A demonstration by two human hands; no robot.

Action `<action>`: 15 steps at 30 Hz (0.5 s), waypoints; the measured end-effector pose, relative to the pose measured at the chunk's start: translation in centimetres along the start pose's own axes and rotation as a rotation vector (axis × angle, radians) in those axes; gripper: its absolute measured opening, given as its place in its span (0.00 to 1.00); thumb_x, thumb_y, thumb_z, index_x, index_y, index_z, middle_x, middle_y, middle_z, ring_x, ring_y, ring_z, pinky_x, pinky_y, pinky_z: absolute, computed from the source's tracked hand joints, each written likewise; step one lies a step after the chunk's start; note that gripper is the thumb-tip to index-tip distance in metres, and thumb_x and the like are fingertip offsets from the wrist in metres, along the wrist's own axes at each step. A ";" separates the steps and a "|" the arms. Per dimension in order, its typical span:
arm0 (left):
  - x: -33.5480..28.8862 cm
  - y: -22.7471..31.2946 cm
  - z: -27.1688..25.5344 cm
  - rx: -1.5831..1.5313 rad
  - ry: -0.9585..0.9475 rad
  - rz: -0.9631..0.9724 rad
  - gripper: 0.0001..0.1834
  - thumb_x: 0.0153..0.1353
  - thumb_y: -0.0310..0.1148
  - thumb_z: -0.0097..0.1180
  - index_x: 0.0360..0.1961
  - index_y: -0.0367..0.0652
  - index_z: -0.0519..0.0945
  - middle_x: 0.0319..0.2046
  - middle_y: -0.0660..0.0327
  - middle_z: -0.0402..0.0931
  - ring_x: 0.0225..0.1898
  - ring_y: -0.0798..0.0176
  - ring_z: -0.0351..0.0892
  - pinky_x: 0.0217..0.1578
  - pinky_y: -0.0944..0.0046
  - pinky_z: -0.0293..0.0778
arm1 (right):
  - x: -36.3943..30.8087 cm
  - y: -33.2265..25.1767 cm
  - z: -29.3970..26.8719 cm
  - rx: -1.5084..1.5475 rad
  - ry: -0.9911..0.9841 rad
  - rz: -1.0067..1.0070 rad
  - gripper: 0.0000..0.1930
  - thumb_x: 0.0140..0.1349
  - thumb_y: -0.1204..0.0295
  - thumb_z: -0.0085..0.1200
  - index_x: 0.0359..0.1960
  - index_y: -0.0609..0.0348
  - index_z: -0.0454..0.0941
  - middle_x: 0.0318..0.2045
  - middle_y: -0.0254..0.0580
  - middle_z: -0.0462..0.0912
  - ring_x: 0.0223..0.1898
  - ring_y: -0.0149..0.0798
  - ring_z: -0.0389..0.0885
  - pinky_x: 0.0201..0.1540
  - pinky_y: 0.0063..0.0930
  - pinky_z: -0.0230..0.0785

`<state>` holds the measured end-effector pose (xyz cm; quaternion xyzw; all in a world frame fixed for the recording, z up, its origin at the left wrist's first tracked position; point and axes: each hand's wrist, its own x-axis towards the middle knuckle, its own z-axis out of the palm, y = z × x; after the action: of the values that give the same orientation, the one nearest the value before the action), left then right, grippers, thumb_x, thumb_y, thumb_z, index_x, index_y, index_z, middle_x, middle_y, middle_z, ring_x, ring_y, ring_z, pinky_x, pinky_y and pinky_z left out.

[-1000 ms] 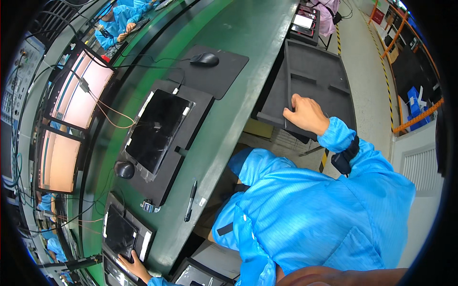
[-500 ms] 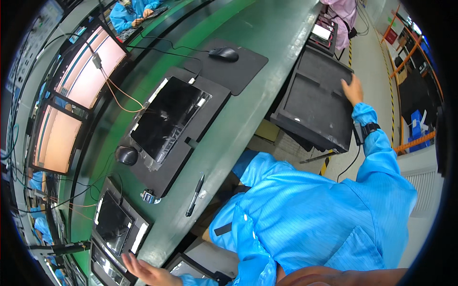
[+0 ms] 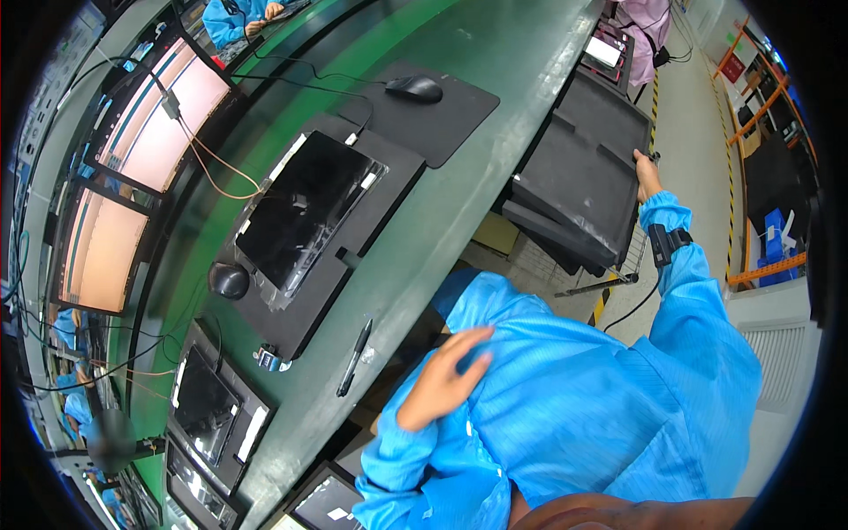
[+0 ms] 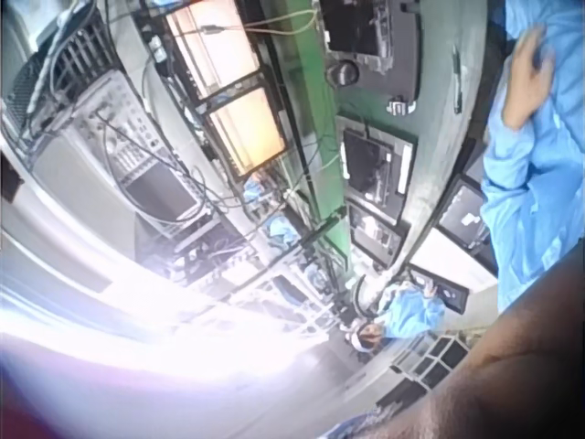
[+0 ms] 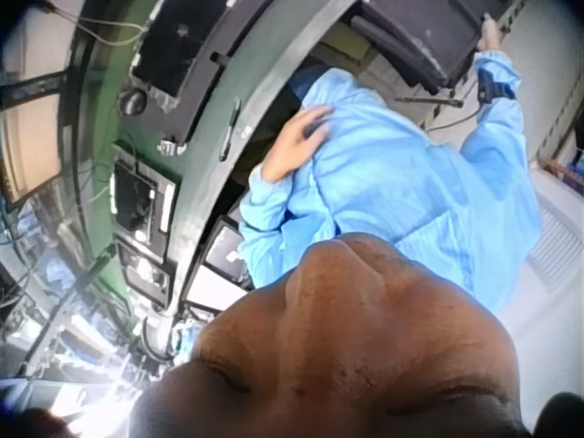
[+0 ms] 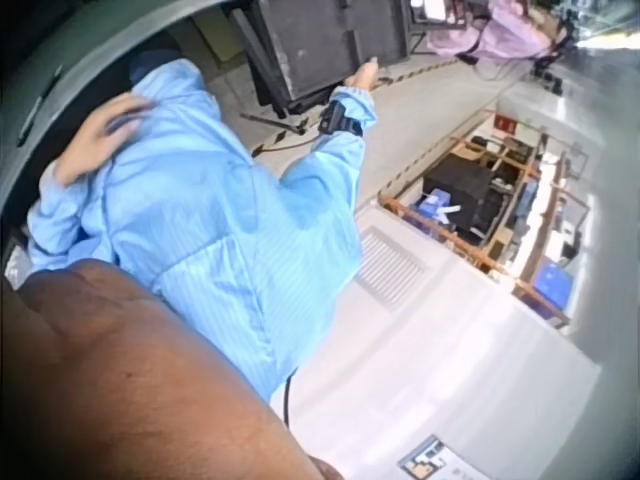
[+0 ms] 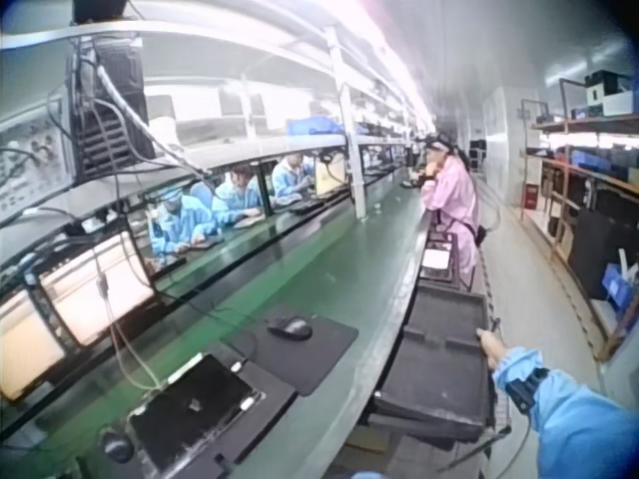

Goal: The person is assembling, inspecting, and testing tablet devices on a factory assembly line, including connecting components and using a stylus.

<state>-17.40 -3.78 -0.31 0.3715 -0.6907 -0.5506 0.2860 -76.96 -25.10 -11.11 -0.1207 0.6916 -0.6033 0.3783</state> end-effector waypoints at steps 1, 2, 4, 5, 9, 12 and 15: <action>1.7 -1.1 1.1 -0.126 0.020 -0.047 0.24 0.71 0.28 0.57 0.66 0.34 0.72 0.63 0.48 0.75 0.64 0.54 0.75 0.66 0.59 0.67 | -1.4 -0.7 1.1 0.065 -0.049 0.059 0.27 0.74 0.58 0.50 0.65 0.68 0.68 0.56 0.56 0.80 0.53 0.53 0.81 0.60 0.50 0.75; 3.7 -2.2 2.3 -0.254 0.039 -0.086 0.27 0.72 0.30 0.55 0.70 0.33 0.67 0.66 0.48 0.72 0.66 0.54 0.73 0.67 0.59 0.65 | -2.2 -1.5 1.9 0.131 -0.094 0.113 0.28 0.74 0.58 0.50 0.65 0.69 0.68 0.57 0.56 0.79 0.55 0.53 0.80 0.60 0.49 0.75; 8.3 -3.6 4.5 -0.511 0.041 -0.255 0.37 0.74 0.35 0.54 0.77 0.33 0.53 0.73 0.47 0.61 0.71 0.56 0.66 0.69 0.59 0.64 | -2.8 -1.6 1.3 0.102 -0.117 0.077 0.27 0.74 0.58 0.51 0.64 0.69 0.69 0.56 0.55 0.80 0.53 0.52 0.81 0.58 0.49 0.76; 10.4 -3.7 4.9 -0.511 0.034 -0.251 0.37 0.74 0.35 0.54 0.77 0.33 0.53 0.73 0.47 0.61 0.71 0.56 0.66 0.69 0.59 0.64 | -2.9 -1.5 0.6 0.020 -0.103 0.047 0.27 0.74 0.57 0.51 0.63 0.69 0.70 0.55 0.55 0.81 0.53 0.52 0.81 0.58 0.48 0.76; 15.7 -3.7 6.2 -0.839 -0.029 -0.465 0.46 0.73 0.38 0.53 0.79 0.34 0.37 0.79 0.46 0.42 0.78 0.54 0.50 0.72 0.55 0.60 | -5.5 -3.1 0.6 -0.145 -0.110 0.044 0.27 0.74 0.55 0.51 0.62 0.68 0.72 0.56 0.52 0.82 0.53 0.47 0.82 0.58 0.44 0.75; 18.3 -3.2 6.5 -0.884 -0.068 -0.432 0.47 0.72 0.34 0.52 0.78 0.34 0.33 0.80 0.46 0.35 0.80 0.52 0.42 0.74 0.53 0.55 | -3.8 -2.9 -2.0 -0.140 -0.115 0.093 0.28 0.74 0.55 0.50 0.63 0.69 0.72 0.57 0.50 0.81 0.53 0.46 0.82 0.59 0.43 0.74; 19.7 -3.7 6.5 -1.048 -0.038 -0.360 0.47 0.72 0.33 0.52 0.78 0.33 0.34 0.80 0.46 0.35 0.80 0.52 0.41 0.74 0.52 0.53 | -5.1 -3.4 -0.7 -0.112 -0.129 0.109 0.28 0.75 0.55 0.50 0.63 0.68 0.72 0.57 0.51 0.81 0.55 0.46 0.81 0.60 0.42 0.74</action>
<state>-32.93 -17.00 -5.64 0.2815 -0.2551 -0.8673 0.3216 -74.95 -22.25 -6.03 -0.1425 0.7040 -0.5333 0.4468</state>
